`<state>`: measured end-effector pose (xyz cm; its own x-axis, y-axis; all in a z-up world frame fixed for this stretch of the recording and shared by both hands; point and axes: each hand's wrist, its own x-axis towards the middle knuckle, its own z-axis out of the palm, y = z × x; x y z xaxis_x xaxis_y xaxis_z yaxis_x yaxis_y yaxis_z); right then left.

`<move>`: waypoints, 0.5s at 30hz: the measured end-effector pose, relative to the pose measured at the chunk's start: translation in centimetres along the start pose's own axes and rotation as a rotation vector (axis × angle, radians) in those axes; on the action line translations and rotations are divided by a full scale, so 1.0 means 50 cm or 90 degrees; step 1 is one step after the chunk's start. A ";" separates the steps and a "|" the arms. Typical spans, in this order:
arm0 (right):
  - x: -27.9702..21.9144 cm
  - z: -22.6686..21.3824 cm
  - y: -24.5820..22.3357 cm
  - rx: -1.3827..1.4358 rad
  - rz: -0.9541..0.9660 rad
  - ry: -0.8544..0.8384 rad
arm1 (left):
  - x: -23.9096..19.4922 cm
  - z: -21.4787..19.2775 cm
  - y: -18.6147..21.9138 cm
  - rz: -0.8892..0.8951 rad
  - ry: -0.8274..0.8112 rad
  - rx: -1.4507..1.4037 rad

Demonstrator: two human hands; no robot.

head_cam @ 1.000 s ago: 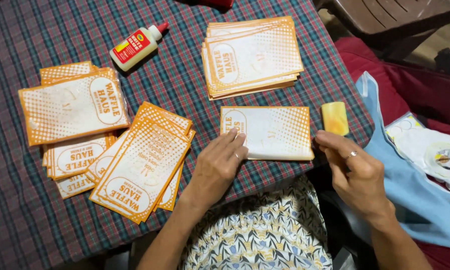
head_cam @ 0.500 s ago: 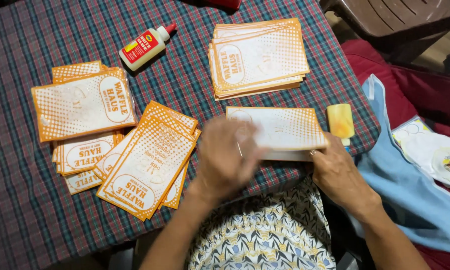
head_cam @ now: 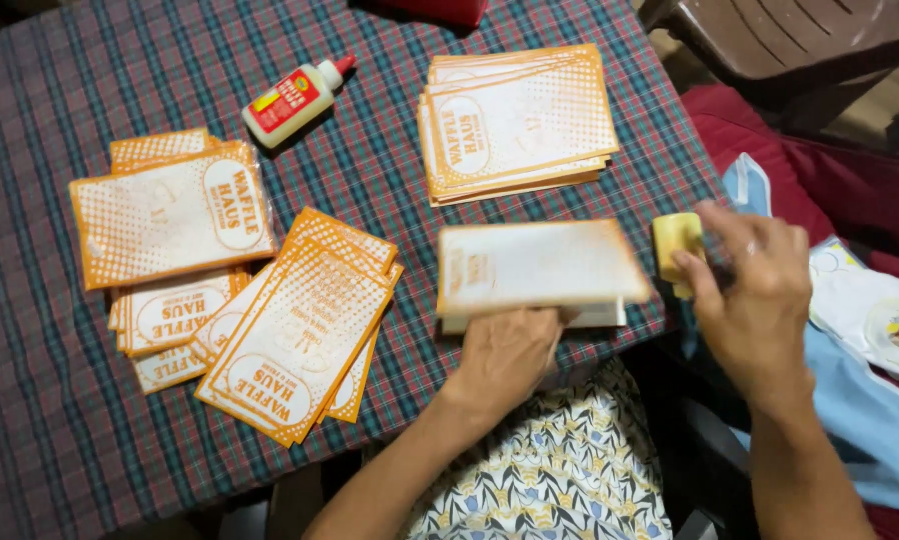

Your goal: Applying glue to the edges of paper bags and folding them to assemble.

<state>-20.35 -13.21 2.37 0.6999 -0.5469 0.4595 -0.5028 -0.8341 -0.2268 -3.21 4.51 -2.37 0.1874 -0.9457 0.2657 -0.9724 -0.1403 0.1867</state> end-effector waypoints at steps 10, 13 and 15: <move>0.048 0.003 0.024 0.332 0.419 -0.212 | 0.054 0.038 -0.009 -0.087 -0.197 -0.212; 0.029 -0.001 0.019 0.570 0.428 -0.113 | 0.084 0.024 -0.017 -0.078 -0.149 -0.246; 0.005 0.014 0.031 0.690 0.371 0.000 | 0.109 -0.002 -0.019 -0.145 -0.197 -0.251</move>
<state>-20.59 -14.71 1.53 0.5117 -0.8576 0.0514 -0.0588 -0.0946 -0.9938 -1.24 -0.50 -1.01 0.2790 -0.9548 -0.1020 -0.7749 -0.2867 0.5633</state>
